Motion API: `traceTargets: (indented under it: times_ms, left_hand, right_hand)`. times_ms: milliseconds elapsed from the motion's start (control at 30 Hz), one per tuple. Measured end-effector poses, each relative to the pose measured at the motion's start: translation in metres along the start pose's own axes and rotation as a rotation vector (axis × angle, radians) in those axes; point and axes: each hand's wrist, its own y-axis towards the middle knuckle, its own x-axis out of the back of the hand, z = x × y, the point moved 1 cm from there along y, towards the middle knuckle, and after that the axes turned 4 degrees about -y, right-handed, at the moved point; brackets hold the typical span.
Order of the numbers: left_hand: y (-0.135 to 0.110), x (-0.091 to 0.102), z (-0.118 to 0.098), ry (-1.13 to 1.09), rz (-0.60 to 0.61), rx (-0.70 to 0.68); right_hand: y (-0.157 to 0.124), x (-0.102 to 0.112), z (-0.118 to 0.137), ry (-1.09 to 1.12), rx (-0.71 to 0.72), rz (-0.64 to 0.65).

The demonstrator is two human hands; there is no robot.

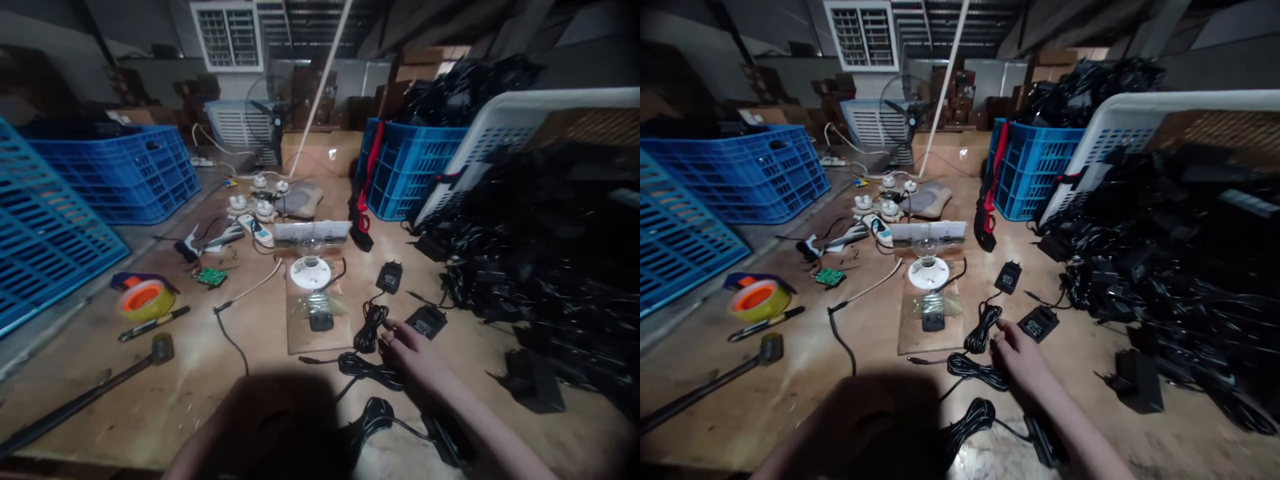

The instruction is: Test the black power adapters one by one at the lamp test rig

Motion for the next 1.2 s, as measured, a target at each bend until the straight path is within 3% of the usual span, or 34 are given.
traceTargets:
  times_ms: [67,133,267,367,433,567,667,800,1067,1200]
  left_hand:
    - [0.006,0.007,-0.008,0.023,0.056,0.003]
    - [0.010,0.011,-0.015,-0.004,0.080,0.018]
    - [0.018,0.010,-0.027,-0.076,0.153,0.035]
    - [0.017,0.009,-0.024,-0.125,0.160,0.060]
    - [0.012,0.010,-0.013,-0.190,0.012,0.131]
    - [0.003,0.010,0.002,-0.536,-0.380,0.337]
    - [0.010,0.007,-0.004,-0.691,-0.418,0.395]
    - [0.020,0.005,-0.016,-0.698,-0.390,0.371]
    - [0.024,0.014,-0.029,-0.172,-0.111,0.252]
    - [0.026,0.006,-0.027,-0.138,-0.029,0.273]
  right_hand:
    - [-0.010,0.006,0.010,-0.139,0.066,-0.008]
    - [-0.020,-0.002,0.025,-0.293,0.205,0.058]
    - [-0.036,-0.060,0.043,-0.632,0.623,0.336]
    - [-0.033,-0.096,0.041,-0.634,0.674,0.316]
    - [-0.031,-0.101,0.042,-0.581,0.669,0.252]
    - [-0.044,-0.088,0.059,-0.417,0.698,0.179]
    - [-0.062,-0.088,0.069,-0.300,0.822,0.263]
    - [-0.073,-0.099,0.064,-0.251,0.830,0.281]
    - [-0.075,-0.113,0.027,-0.629,0.807,0.404]
    - [-0.079,-0.124,0.008,-0.741,0.850,0.393]
